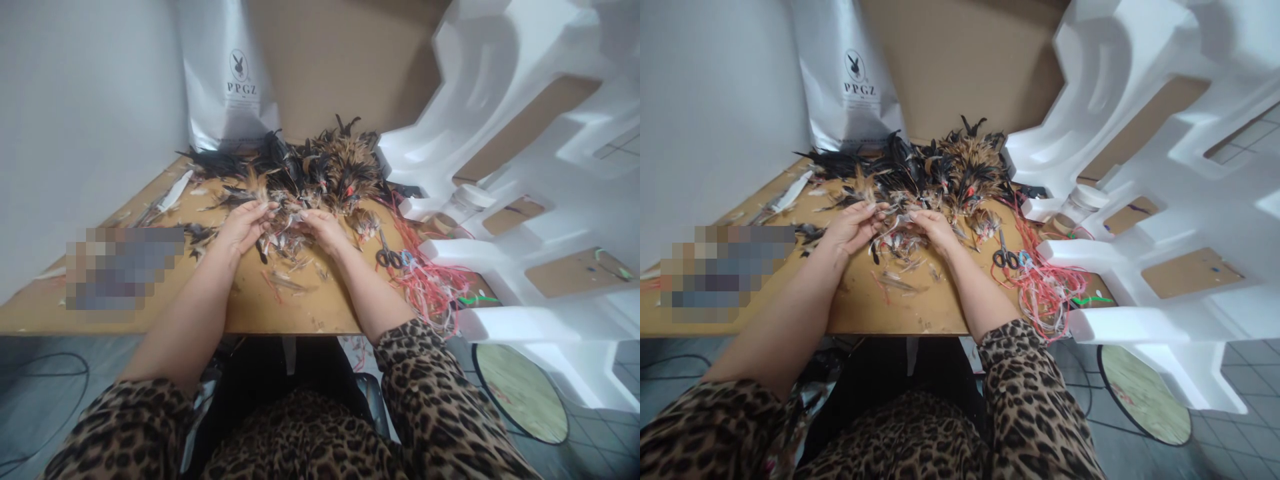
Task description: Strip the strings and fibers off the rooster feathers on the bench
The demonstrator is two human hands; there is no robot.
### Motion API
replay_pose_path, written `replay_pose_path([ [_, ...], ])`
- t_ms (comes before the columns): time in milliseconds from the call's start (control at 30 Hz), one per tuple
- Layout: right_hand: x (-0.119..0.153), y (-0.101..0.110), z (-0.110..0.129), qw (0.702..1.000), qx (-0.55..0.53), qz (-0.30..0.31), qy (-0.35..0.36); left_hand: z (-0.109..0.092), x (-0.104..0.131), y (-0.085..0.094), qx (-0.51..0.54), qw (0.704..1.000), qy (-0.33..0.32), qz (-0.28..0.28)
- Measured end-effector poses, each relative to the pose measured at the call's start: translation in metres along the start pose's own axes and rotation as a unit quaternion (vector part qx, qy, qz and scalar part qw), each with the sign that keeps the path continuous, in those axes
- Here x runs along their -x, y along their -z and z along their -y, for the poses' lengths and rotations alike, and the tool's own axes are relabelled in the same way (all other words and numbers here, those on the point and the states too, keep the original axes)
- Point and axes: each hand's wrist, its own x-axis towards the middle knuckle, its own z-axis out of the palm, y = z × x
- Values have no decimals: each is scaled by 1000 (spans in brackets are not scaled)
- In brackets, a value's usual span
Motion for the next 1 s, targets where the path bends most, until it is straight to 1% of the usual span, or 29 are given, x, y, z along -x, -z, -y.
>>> replay_pose_path([
  [167, 0, 2, -4, 999, -29, 45, -9, 2, 2, -1, -19, 999, 19, 45],
  [200, 0, 1, -4, 999, -30, 45, -5, 2, 3, -1, -29, 998, 22, 54],
  [267, 0, -1, -5, 999, -17, 26, 16, 3, 5, -2, -43, 996, 40, 69],
  [333, 1, -3, -5, 998, 22, -12, 62, 4, 6, -3, -48, 993, 71, 79],
  [400, 4, -5, -3, 986, 94, -45, 131, 5, 7, -3, -52, 990, 106, 83],
  [500, 9, -8, 1, 949, 209, -53, 228, 7, 7, -2, -60, 982, 148, 97],
  [567, 11, -9, 1, 934, 247, -50, 255, 8, 7, -1, -67, 978, 163, 113],
  [600, 10, -9, 0, 931, 252, -57, 257, 8, 6, -1, -69, 977, 163, 117],
  [667, 7, -8, -3, 934, 238, -92, 249, 8, 6, -1, -72, 978, 155, 117],
  [733, 3, -4, -7, 941, 202, -144, 232, 7, 7, 0, -79, 978, 150, 123],
  [800, -2, 3, -9, 942, 158, -202, 215, 7, 9, 0, -99, 972, 156, 145],
  [900, -7, 11, -9, 936, 109, -273, 194, 6, 12, -2, -157, 950, 177, 203],
  [967, -7, 13, -8, 933, 93, -296, 183, 5, 14, -3, -212, 929, 183, 242],
  [1000, -7, 13, -7, 933, 91, -298, 180, 5, 15, -4, -239, 919, 180, 255],
])
